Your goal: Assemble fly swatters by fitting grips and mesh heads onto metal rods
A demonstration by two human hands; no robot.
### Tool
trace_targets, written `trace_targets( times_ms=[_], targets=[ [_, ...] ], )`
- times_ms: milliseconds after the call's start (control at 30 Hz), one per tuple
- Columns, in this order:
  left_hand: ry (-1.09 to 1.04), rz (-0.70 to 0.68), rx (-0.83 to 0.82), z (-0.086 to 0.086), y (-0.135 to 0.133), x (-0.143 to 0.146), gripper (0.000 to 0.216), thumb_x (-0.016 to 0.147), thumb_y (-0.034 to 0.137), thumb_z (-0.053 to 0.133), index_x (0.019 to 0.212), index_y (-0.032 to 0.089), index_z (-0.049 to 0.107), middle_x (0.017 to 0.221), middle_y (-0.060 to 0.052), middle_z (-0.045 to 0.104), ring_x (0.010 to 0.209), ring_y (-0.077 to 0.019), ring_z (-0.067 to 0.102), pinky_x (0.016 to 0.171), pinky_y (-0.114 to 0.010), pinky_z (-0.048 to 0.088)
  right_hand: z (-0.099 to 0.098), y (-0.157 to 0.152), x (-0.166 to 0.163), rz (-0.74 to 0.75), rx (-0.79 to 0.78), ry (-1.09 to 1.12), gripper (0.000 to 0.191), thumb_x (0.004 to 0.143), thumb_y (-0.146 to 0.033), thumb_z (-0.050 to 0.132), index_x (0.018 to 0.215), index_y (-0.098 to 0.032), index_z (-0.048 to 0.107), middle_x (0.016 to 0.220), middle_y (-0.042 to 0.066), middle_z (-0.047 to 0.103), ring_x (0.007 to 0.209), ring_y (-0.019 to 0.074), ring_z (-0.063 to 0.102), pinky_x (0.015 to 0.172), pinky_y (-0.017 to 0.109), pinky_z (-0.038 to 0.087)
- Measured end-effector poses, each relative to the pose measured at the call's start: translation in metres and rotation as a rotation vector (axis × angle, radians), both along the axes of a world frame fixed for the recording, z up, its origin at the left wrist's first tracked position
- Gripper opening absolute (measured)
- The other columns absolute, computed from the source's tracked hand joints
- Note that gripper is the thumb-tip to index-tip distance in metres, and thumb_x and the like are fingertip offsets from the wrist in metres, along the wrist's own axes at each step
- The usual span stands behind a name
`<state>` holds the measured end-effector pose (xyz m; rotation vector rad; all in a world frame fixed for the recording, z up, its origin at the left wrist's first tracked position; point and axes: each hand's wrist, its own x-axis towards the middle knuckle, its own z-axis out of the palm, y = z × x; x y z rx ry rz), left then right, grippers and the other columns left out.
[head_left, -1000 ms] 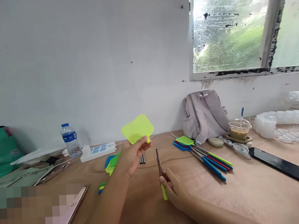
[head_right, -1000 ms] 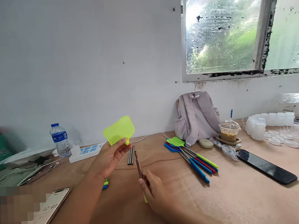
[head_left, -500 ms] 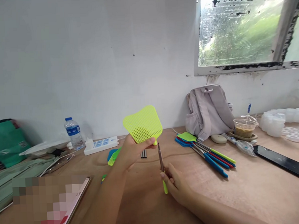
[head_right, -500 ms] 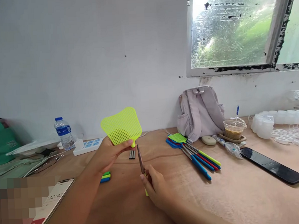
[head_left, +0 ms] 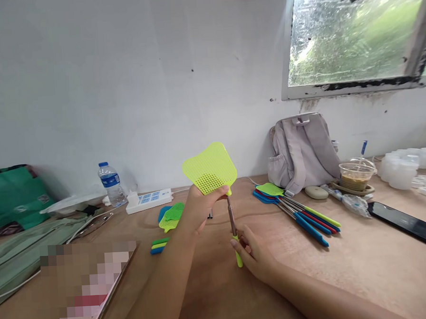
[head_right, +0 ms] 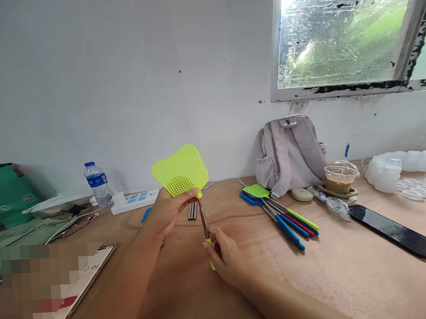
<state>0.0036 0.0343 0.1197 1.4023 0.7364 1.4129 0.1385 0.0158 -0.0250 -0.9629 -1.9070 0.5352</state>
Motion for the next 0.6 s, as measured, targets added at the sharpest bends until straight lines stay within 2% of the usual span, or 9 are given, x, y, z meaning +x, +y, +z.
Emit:
trace_targets(
  times_ms=[267, 600],
  targets=[
    [0.019, -0.008, -0.053, -0.0002, 0.001, -0.0032, 0.019, 0.06, 0.021, 0.071, 0.075, 0.013, 0.062, 0.072, 0.0, 0.061, 0.066, -0.0127, 0.06, 0.063, -0.028, 0.053, -0.0001, -0.0009, 0.0031, 0.03, 0.003, -0.028, 0.013, 0.087, -0.03, 0.04, 0.095, -0.021, 0.044, 0.065, -0.003, 0.05, 0.057, 0.0109, 0.049, 0.053, 0.021, 0.037],
    [0.107, -0.033, 0.001, 0.0011, 0.001, -0.0064, 0.022, 0.06, 0.022, 0.07, 0.079, 0.013, 0.062, 0.076, -0.001, 0.063, 0.069, -0.0145, 0.061, 0.068, -0.034, 0.054, -0.0007, 0.0, 0.0044, 0.035, -0.039, -0.014, 0.016, 0.088, -0.032, 0.04, 0.097, -0.02, 0.044, 0.065, -0.003, 0.052, 0.057, 0.0107, 0.049, 0.054, 0.021, 0.036]
  ],
)
